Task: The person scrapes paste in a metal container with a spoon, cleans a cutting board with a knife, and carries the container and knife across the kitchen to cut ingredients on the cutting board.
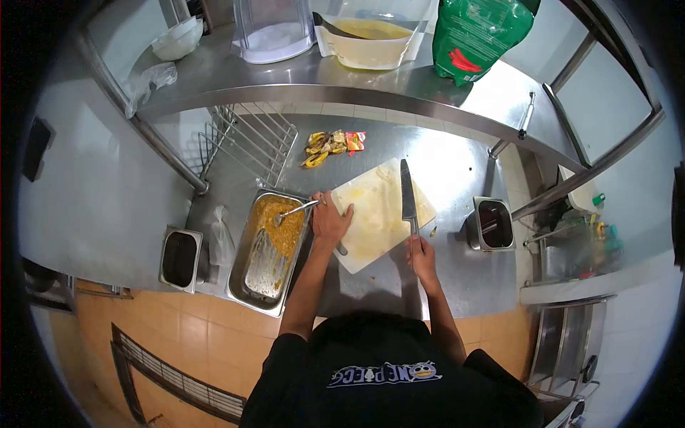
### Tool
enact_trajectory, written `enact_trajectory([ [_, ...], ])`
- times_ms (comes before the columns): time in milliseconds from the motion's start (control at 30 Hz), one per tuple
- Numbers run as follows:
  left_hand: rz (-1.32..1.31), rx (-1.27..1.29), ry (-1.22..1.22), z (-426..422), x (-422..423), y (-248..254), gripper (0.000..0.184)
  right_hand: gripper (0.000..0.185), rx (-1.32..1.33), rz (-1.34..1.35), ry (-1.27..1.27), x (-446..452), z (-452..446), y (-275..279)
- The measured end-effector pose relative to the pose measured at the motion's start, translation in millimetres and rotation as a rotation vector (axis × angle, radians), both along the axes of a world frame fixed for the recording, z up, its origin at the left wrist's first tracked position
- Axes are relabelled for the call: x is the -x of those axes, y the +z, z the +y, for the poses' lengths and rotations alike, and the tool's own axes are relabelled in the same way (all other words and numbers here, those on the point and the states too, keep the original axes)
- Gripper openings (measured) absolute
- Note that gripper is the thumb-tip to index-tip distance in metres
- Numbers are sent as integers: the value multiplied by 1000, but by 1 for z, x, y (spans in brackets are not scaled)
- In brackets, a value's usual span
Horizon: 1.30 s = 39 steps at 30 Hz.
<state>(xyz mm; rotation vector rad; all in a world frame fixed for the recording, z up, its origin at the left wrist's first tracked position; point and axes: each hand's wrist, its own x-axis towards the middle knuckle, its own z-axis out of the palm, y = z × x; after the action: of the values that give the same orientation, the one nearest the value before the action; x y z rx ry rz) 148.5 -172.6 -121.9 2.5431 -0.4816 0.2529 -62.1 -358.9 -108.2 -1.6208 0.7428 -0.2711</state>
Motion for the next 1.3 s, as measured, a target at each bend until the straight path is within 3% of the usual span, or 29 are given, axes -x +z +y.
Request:
enact_trajectory([
  [67, 176, 61, 8, 0, 1, 7, 81, 46, 19, -19, -8, 1, -2, -2],
  [267, -47, -124, 62, -16, 19, 5, 68, 39, -99, -15, -29, -2, 0, 5],
  [367, 50, -201, 12, -15, 18, 12, 70, 39, -47, -41, 7, -2, -4, 10],
  [400, 58, -204, 7, -15, 21, 18, 70, 39, -50, -34, 4, -2, -6, 11],
  [467, 332, -142, -15, -12, 25, 40, 71, 38, 1, -74, 26, -12, -13, 13],
  [667, 377, -122, -63, -1, 48, 93, 65, 38, -3, -190, 56, -50, -39, 56],
  [833, 327, -166, -122, 4, 61, 137, 59, 40, -114, -66, 135, -74, -57, 74],
  [1000, 261, -126, -50, 22, 56, 126, 55, 42, -119, 55, 239, -27, -51, 73],
  [1133, 229, -148, -43, 37, 51, 104, 53, 41, -35, 77, 270, 34, -57, 20],
  [1200, 223, -161, -37, 46, 48, 104, 53, 37, 107, 184, 80, 65, -69, -8],
  [1300, 250, -77, -68, 55, 49, 115, 53, 32, 243, 228, 17, 94, -89, 1],
])
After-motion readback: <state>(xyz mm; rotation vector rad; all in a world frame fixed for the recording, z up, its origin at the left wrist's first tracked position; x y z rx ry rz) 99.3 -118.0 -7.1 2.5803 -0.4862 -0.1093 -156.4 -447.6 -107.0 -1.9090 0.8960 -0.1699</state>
